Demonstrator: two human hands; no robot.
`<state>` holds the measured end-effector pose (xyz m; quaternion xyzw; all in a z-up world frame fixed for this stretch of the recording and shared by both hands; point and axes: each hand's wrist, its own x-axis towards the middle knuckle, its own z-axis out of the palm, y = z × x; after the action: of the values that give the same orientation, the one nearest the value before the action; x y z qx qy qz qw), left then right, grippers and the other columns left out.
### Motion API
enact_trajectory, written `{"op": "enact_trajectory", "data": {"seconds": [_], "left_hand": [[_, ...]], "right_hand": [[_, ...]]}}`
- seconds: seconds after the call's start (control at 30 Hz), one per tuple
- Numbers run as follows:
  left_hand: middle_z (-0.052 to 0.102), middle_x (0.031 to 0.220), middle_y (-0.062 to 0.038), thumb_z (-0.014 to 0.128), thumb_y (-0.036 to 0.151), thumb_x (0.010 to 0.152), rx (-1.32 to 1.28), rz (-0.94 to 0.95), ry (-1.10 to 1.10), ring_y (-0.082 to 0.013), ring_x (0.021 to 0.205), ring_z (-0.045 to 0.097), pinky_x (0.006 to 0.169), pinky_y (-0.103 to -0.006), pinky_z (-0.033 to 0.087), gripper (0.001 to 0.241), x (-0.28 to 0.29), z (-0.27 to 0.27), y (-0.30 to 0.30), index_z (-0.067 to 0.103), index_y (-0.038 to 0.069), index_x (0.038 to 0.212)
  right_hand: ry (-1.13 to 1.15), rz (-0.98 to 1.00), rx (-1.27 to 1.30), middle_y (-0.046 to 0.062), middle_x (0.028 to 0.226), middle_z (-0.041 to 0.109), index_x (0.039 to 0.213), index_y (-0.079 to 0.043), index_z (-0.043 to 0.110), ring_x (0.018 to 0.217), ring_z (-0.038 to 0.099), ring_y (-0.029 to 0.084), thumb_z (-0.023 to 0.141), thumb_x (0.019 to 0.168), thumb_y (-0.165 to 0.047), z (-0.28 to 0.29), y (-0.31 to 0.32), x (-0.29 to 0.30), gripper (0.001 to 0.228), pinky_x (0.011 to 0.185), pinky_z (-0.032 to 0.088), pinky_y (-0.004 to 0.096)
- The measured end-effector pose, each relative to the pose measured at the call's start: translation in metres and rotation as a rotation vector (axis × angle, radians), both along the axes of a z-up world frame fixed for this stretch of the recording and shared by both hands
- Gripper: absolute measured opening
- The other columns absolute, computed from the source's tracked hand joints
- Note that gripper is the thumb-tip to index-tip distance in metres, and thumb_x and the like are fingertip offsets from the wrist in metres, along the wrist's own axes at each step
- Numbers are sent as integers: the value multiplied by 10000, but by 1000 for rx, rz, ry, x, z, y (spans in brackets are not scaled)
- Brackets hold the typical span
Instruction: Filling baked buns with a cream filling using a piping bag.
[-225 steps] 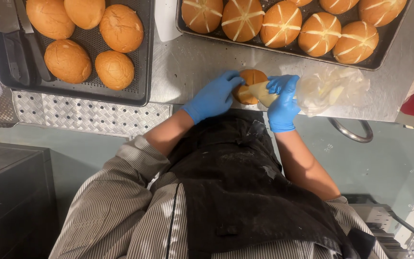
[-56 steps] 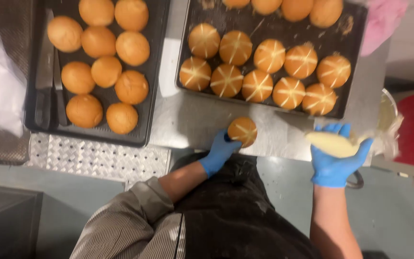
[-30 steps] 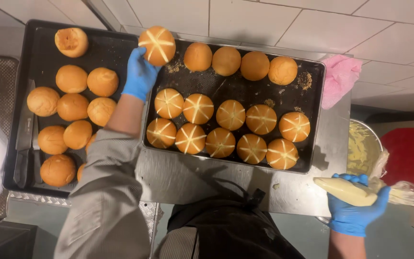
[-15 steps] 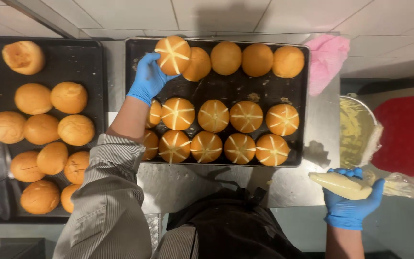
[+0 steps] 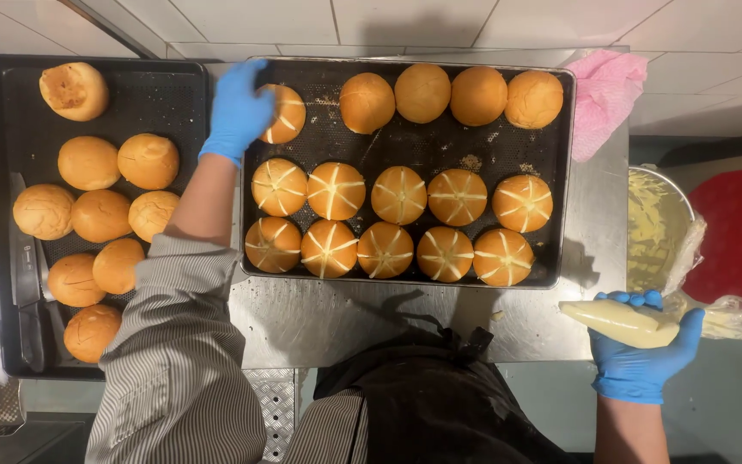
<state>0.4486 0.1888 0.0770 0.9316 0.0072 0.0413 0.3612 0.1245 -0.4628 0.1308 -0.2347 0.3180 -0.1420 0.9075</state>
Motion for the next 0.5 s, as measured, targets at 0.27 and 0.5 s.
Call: {"op": "enact_trajectory", "data": {"seconds": [0.27, 0.5], "left_hand": [[714, 1103, -214, 534, 324, 989, 616, -312, 115, -376, 1164, 614, 1216, -593, 246, 455, 24, 33, -61, 603, 64, 1357], [513, 1362, -285, 805, 482, 711, 463, -518, -67, -512, 1227, 520, 1074, -607, 389, 954, 22, 39, -142, 448, 42, 1479]], "right_hand": [[-22, 2, -23, 88, 895, 569, 949, -66, 569, 881, 552, 238, 514, 1086, -614, 4, -8, -4, 568, 1000, 497, 393], [-44, -42, 72, 94, 909, 572, 963, -54, 575, 888, 549, 247, 500, 1111, -623, 3, -6, -12, 592, 998, 504, 411]]}}
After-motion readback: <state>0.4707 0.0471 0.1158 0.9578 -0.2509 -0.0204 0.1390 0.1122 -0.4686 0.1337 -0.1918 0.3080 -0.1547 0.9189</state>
